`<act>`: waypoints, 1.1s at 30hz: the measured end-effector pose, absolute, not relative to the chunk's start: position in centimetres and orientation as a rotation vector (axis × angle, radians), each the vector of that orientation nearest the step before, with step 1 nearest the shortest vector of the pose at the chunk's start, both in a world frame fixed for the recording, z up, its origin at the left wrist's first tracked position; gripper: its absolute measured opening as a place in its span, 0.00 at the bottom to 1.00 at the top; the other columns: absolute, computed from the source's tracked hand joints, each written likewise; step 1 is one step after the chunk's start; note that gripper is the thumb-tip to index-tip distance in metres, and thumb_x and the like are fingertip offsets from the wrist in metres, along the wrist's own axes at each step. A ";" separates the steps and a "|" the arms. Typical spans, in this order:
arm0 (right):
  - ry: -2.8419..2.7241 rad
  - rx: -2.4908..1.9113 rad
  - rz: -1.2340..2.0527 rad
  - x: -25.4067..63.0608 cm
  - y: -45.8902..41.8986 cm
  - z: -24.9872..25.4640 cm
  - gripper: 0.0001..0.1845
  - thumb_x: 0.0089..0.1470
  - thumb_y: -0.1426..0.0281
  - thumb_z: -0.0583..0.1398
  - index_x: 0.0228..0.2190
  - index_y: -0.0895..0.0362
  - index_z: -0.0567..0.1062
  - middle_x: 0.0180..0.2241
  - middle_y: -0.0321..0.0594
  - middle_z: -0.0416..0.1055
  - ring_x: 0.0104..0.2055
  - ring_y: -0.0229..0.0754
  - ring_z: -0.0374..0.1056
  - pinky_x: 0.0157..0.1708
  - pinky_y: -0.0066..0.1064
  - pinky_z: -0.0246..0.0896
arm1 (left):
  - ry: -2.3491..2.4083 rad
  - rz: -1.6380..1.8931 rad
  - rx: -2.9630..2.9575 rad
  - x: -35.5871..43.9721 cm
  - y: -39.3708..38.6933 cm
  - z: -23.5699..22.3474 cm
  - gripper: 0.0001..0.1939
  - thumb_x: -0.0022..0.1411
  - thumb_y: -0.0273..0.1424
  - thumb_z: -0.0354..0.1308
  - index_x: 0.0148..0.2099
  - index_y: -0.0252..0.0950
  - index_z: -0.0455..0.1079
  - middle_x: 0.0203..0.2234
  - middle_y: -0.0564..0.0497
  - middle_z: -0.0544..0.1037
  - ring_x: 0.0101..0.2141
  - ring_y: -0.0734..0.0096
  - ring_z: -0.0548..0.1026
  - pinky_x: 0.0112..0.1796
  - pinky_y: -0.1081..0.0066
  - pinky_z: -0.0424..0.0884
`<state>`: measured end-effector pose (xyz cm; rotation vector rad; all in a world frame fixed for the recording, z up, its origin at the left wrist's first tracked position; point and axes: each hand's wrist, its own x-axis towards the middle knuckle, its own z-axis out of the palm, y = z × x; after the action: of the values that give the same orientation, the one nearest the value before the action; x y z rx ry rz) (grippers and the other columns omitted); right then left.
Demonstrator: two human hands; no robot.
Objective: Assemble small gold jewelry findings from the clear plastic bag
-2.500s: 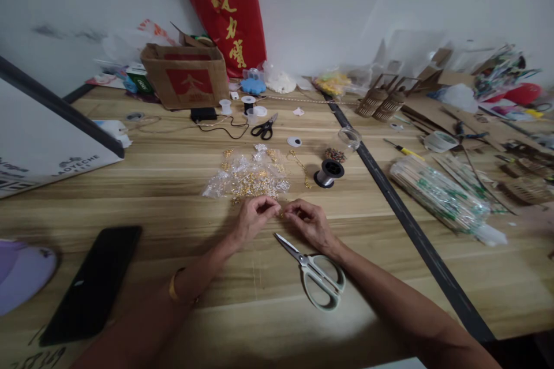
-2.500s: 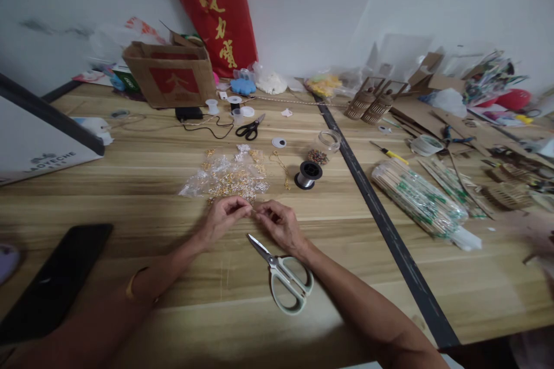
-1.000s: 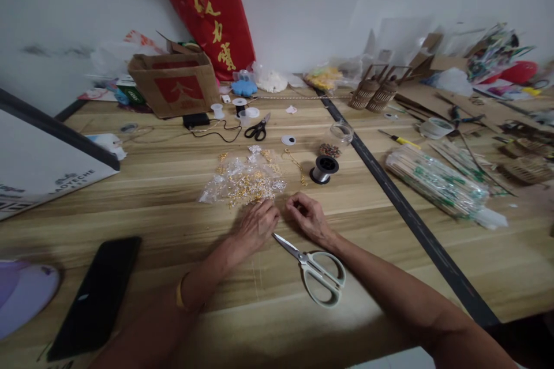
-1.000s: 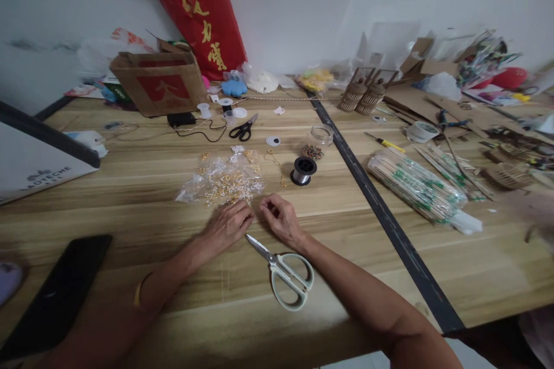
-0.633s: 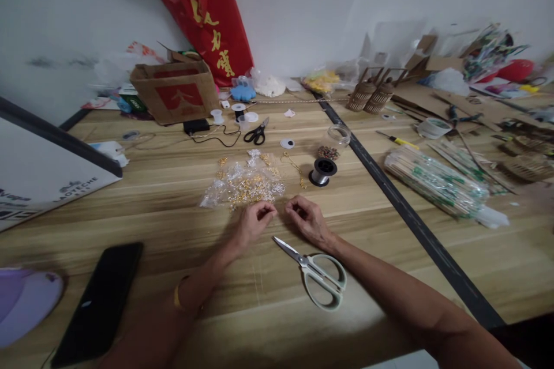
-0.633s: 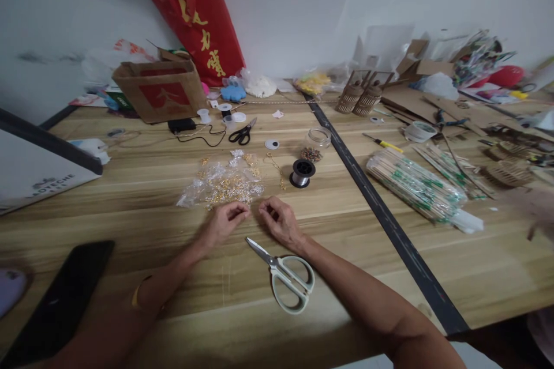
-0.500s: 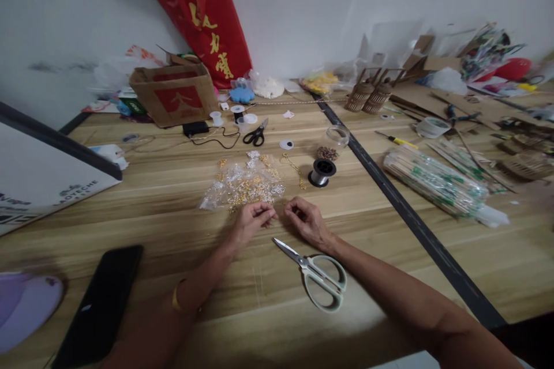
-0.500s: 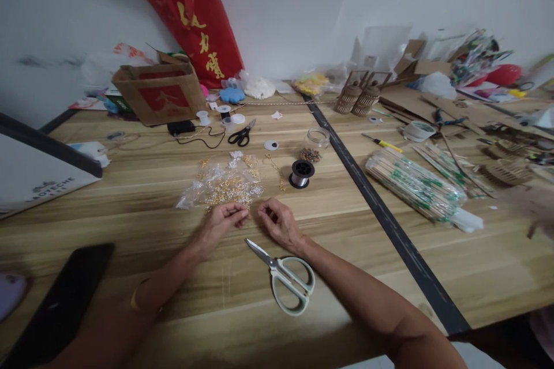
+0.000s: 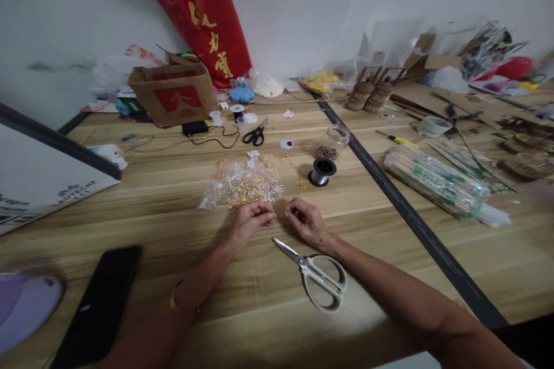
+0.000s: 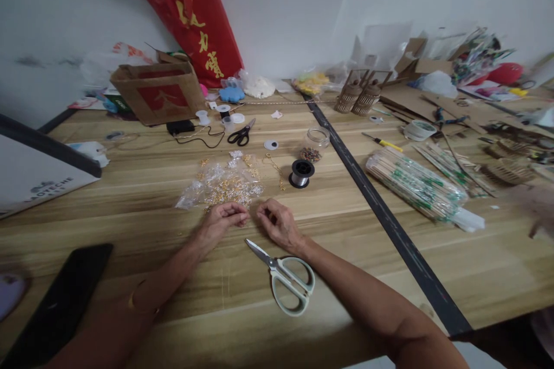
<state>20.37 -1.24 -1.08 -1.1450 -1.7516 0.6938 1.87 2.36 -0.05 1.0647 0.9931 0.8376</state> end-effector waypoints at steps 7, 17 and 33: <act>-1.702 -1.172 0.744 20.4 -1.2 -1.1 0.06 0.57 0.69 0.56 0.29 0.57 0.69 0.25 0.35 0.67 0.27 0.35 0.62 0.26 0.25 0.56 | 1.008 0.853 1.143 1.7 2.4 -0.1 0.14 0.41 0.32 0.70 0.31 0.31 0.74 0.22 0.51 0.77 0.25 0.73 0.74 0.30 0.72 0.73; -1.738 -1.169 0.718 20.2 -1.3 -1.2 0.06 0.57 0.69 0.56 0.29 0.57 0.69 0.25 0.35 0.66 0.25 0.35 0.61 0.25 0.25 0.55 | 1.008 0.818 1.150 1.5 2.3 0.0 0.15 0.41 0.33 0.70 0.32 0.31 0.74 0.22 0.51 0.78 0.26 0.71 0.75 0.32 0.70 0.74; -1.840 -1.115 0.646 20.2 -1.6 -1.0 0.07 0.59 0.69 0.55 0.29 0.56 0.69 0.25 0.35 0.65 0.25 0.35 0.60 0.25 0.26 0.56 | 0.995 0.817 1.045 1.7 2.1 0.6 0.17 0.38 0.34 0.72 0.30 0.31 0.75 0.22 0.50 0.79 0.25 0.71 0.76 0.31 0.71 0.73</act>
<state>20.18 -1.60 -0.97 -1.1146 -1.8401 0.6462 1.65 2.12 0.64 1.0448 0.9947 0.8168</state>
